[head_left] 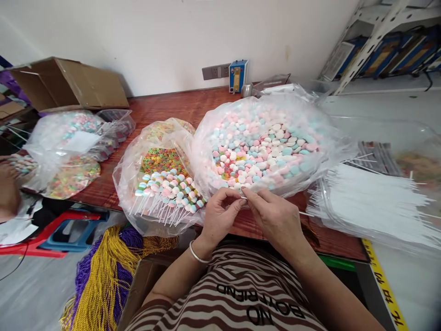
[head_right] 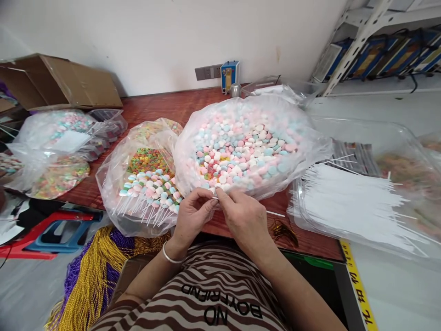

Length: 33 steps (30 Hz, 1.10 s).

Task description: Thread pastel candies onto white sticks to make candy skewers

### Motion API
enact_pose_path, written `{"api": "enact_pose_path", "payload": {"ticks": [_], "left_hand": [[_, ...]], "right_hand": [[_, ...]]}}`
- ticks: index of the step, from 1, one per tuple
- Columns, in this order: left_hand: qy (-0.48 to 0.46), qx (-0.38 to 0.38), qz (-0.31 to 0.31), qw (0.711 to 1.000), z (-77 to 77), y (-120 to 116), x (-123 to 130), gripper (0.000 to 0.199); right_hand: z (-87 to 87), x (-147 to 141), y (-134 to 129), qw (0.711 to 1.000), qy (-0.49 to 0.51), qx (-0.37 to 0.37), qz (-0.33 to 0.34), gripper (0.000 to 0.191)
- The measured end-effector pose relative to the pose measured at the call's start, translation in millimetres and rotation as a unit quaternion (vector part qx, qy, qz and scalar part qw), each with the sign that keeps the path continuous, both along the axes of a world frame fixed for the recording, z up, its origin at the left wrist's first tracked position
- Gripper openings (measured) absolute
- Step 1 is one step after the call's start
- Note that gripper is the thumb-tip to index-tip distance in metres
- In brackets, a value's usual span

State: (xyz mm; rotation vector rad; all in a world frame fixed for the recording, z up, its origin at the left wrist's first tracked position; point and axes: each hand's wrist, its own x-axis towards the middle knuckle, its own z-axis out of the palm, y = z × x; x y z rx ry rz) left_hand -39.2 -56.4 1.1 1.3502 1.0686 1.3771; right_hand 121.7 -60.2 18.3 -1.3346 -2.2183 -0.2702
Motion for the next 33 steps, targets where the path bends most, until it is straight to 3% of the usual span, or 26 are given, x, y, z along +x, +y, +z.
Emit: {"api": "enact_pose_path", "payload": {"ticks": [8, 14, 16, 18, 20, 22, 26, 29, 33], "left_hand": [[0.054, 0.007, 0.023, 0.998, -4.3, -6.0, -7.1, 0.017], [0.0, -0.074, 0.038, 0.997, -9.2, 9.5, -14.8, 0.029], [0.042, -0.07, 0.015, 0.997, -5.8, 19.4, -21.6, 0.026], [0.126, -0.018, 0.019, 0.992, 0.4, 34.2, -29.3, 0.022], [0.239, 0.07, 0.054, 0.967, 7.0, 55.1, -36.3, 0.019], [0.358, 0.137, 0.069, 0.921, 11.0, 81.2, -41.0, 0.018], [0.509, 0.149, 0.024, 0.847, 8.1, 135.5, -41.3, 0.024], [0.545, 0.146, -0.003, 0.825, 3.2, 165.2, -35.2, 0.026], [0.556, 0.158, -0.037, 0.815, 1.6, 186.3, -24.8, 0.028]], "right_hand": [[-6.6, -4.2, 1.3, 0.997, 0.042, -0.034, 0.051, 0.036], [-16.4, 3.2, -4.7, 0.989, 0.119, -0.067, 0.057, 0.033], [-23.0, 9.9, -5.8, 0.988, 0.131, -0.073, 0.043, 0.03], [-28.4, 18.0, -5.6, 0.983, 0.16, -0.084, 0.02, 0.029], [-31.3, 26.3, -4.1, 0.975, 0.201, -0.089, -0.014, 0.029], [-32.1, 33.3, -1.7, 0.967, 0.231, -0.092, -0.044, 0.029], [-33.1, 41.4, 3.7, 0.961, 0.247, -0.099, -0.069, 0.029], [-35.4, 43.2, 7.5, 0.96, 0.251, -0.103, -0.065, 0.029], [-37.3, 44.1, 12.9, 0.962, 0.249, -0.097, -0.053, 0.029]]}}
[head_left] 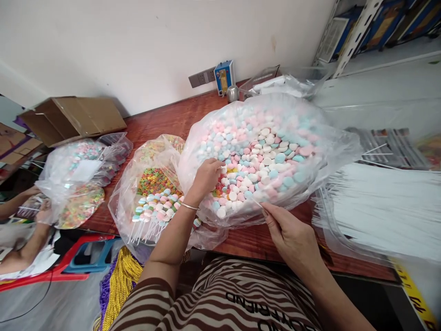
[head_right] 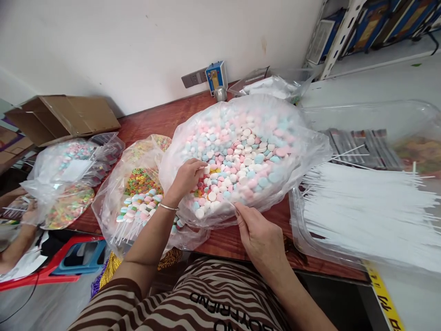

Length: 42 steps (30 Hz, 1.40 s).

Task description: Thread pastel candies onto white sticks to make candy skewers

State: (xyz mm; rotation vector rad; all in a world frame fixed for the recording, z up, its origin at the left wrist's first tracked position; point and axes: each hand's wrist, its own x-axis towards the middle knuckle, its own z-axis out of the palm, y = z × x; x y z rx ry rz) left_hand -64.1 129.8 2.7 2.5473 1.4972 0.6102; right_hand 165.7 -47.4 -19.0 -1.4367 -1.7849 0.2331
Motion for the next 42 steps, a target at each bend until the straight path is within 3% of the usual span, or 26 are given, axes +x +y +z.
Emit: {"api": "enact_pose_path", "payload": {"ticks": [3, 6, 10, 13, 18, 24, 30, 33, 38, 42], "left_hand": [[0.027, -0.025, -0.03, 0.999, 0.0, 4.8, 4.5, 0.023], [0.023, -0.027, -0.019, 0.999, -1.1, 0.9, 2.5, 0.017], [-0.099, -0.019, 0.042, 0.994, -2.7, -8.1, -4.5, 0.017], [-0.174, -0.007, 0.049, 0.983, -2.7, -5.7, -0.9, 0.024], [-0.119, 0.009, -0.007, 0.993, -4.6, 15.3, 17.9, 0.023], [-0.11, 0.02, 0.021, 0.994, -5.6, 32.2, 18.6, 0.021], [-0.06, -0.019, -0.007, 0.998, -3.1, 40.2, 18.3, 0.013], [-0.038, -0.025, -0.006, 0.999, 0.5, 43.2, 18.2, 0.014], [-0.102, -0.029, 0.034, 0.994, 13.8, 39.2, 8.4, 0.019], [-0.054, -0.078, -0.008, 0.995, 18.2, 32.4, 2.3, 0.017]], "right_hand": [[0.2, 1.6, 3.5, 1.0, -0.01, 0.004, 0.008, 0.029], [1.7, 3.7, 6.2, 1.0, -0.022, 0.011, 0.01, 0.03], [6.2, 3.2, 12.4, 0.999, -0.037, 0.016, 0.0, 0.031], [10.0, -1.4, 21.0, 0.999, -0.044, 0.022, 0.002, 0.031], [11.8, -8.0, 31.5, 0.998, -0.052, 0.027, 0.017, 0.031], [7.3, -3.7, 30.5, 0.999, -0.051, 0.019, 0.005, 0.031], [2.0, -3.5, 31.0, 0.998, -0.061, 0.011, 0.006, 0.031], [1.1, -2.6, 29.9, 0.998, -0.061, 0.011, 0.0, 0.031], [1.6, 1.1, 27.8, 0.999, -0.046, 0.022, -0.006, 0.03], [0.4, -0.1, 28.5, 0.999, -0.04, 0.032, -0.003, 0.03]]}}
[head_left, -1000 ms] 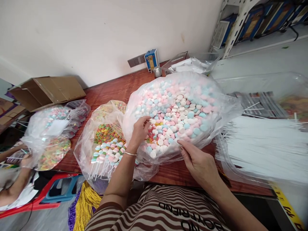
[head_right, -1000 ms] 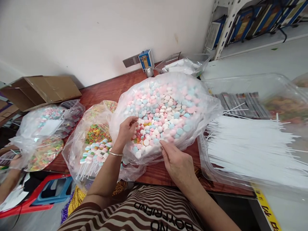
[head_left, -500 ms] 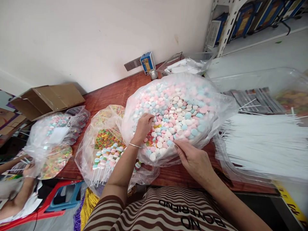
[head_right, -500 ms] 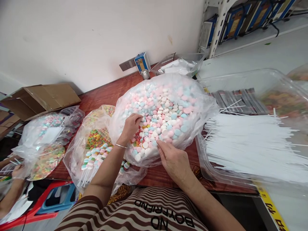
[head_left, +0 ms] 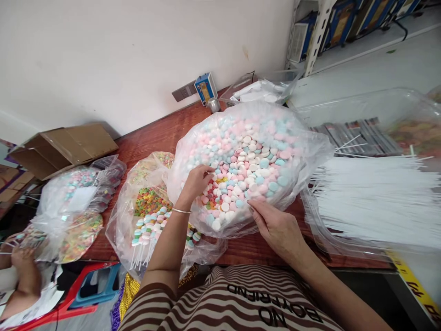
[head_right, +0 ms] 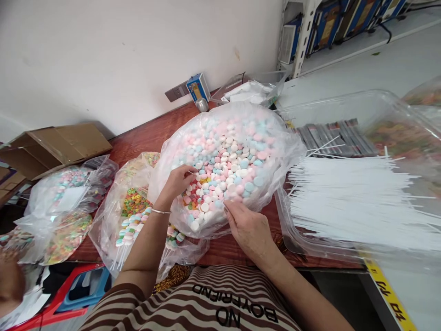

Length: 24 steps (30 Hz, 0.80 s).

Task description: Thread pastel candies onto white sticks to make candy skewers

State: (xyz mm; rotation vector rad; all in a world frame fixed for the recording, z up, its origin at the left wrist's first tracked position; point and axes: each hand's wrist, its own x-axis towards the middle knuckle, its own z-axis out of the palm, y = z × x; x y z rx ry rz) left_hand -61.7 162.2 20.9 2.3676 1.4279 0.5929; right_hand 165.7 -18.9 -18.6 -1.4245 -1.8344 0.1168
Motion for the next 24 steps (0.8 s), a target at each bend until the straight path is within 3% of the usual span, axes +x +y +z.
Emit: {"api": "enact_pose_path", "payload": {"ticks": [7, 15, 21, 24], "left_hand": [[0.128, -0.013, 0.028, 0.991, -5.8, -0.6, 9.1, 0.022], [0.18, -0.024, 0.04, 0.983, 1.3, -11.5, 11.8, 0.019], [0.13, -0.006, 0.031, 0.991, -7.8, -24.2, 14.2, 0.017], [0.001, -0.016, 0.065, 0.998, -12.4, -33.4, 16.2, 0.017]], "right_hand": [[-3.8, -2.1, 1.9, 1.0, -0.003, 0.0, 0.002, 0.029], [-6.6, -0.5, -0.2, 1.0, 0.007, -0.024, 0.0, 0.03], [-10.3, -3.6, 0.7, 1.0, 0.005, -0.018, 0.013, 0.029], [-9.7, -7.0, 2.0, 1.0, 0.006, -0.02, 0.002, 0.032]]}}
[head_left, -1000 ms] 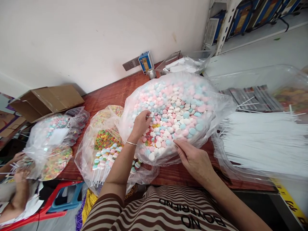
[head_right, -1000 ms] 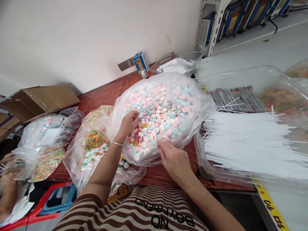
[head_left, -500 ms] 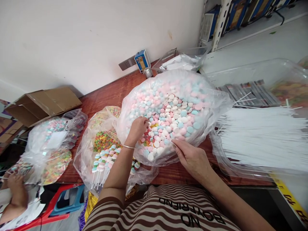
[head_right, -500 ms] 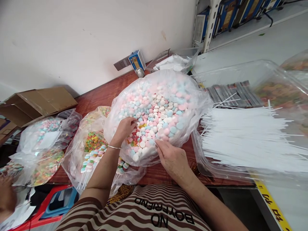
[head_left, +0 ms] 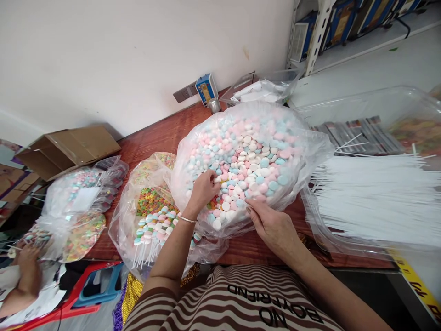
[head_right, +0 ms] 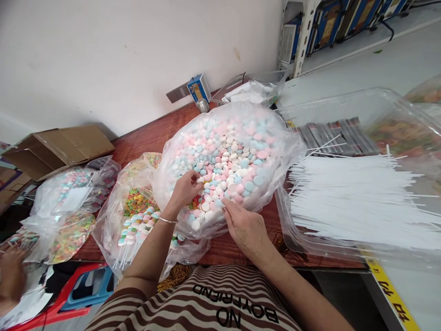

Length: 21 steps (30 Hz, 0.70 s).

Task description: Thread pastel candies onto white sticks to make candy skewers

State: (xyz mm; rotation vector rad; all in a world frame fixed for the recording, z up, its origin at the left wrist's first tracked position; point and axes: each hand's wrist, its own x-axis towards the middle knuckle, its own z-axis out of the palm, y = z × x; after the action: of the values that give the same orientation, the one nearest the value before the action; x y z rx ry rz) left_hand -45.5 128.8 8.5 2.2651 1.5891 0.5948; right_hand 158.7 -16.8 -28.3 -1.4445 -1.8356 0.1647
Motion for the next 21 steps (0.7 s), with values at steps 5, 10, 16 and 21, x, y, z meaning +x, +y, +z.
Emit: {"api": "enact_pose_path", "payload": {"ticks": [5, 10, 16, 21], "left_hand": [[-0.376, -0.136, 0.026, 0.916, 1.3, -24.3, 5.3, 0.043], [-0.495, -0.227, 0.045, 0.837, 0.9, -42.7, 11.3, 0.048], [-0.505, -0.242, 0.032, 0.828, -3.4, -47.6, 12.6, 0.05], [-0.488, -0.231, 0.019, 0.841, -1.3, -51.8, 17.0, 0.046]], "right_hand": [[12.7, -8.5, 3.9, 1.0, -0.021, -0.019, 0.005, 0.041], [25.8, -14.3, 5.6, 0.998, -0.002, -0.038, 0.041, 0.042], [28.3, -14.9, 4.2, 0.997, 0.009, -0.054, 0.056, 0.042], [29.5, -14.3, 6.3, 0.997, -0.011, -0.062, 0.042, 0.041]]}}
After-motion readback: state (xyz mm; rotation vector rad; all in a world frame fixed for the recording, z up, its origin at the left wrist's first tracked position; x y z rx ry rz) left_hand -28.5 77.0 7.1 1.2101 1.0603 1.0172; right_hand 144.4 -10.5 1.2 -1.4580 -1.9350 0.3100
